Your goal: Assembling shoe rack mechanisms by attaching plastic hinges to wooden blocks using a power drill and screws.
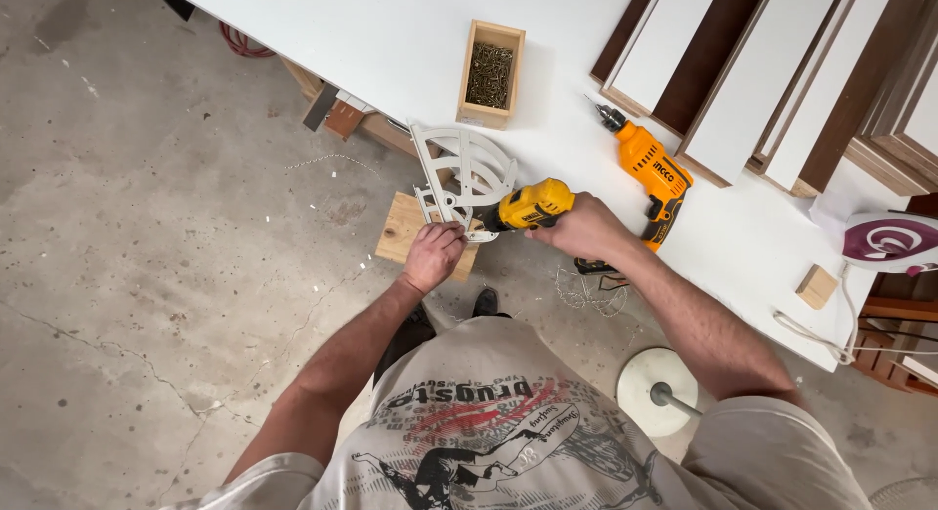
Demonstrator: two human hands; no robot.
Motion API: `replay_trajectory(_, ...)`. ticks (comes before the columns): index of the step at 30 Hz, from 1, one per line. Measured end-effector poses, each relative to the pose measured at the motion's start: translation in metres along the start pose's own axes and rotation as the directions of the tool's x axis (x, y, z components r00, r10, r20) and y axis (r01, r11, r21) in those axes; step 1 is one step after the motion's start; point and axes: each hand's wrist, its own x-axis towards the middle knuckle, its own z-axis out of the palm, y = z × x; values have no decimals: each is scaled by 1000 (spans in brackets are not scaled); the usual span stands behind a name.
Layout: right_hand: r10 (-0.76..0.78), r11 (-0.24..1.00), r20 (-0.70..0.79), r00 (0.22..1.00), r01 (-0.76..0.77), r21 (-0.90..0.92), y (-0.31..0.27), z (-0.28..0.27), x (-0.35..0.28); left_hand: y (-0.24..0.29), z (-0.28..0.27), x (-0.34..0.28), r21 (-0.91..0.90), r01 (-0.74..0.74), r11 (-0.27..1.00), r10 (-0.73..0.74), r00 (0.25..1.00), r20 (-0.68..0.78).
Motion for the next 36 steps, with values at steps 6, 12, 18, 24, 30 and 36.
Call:
replay_trajectory(6, -40, 992, 61, 997, 47, -115, 7, 11, 3, 1, -6, 4, -3, 0, 1000, 0, 1000, 5)
replay_trajectory(12, -52, 986, 103, 993, 68, -151, -11, 3, -8, 0, -6, 1, -9, -2, 1000, 2, 1000, 20)
replay_trajectory(18, -53, 990, 105, 993, 66, -127, -3, 9, 7, 2, -8, 2, -22, -3, 1000, 4, 1000, 17)
replay_trajectory(24, -66, 966, 140, 988, 98, -240, -1, 11, 5, 2, -8, 2, -20, -4, 1000, 5, 999, 32)
replay_trajectory(30, -111, 935, 174, 979, 162, -316, -17, 23, 10, 3, -7, -1, -26, -12, 1000, 13, 1000, 27)
replay_trajectory(36, -189, 877, 233, 954, 270, -397, -36, 21, -4, 5, -5, -6, -45, -6, 999, 7, 1000, 22)
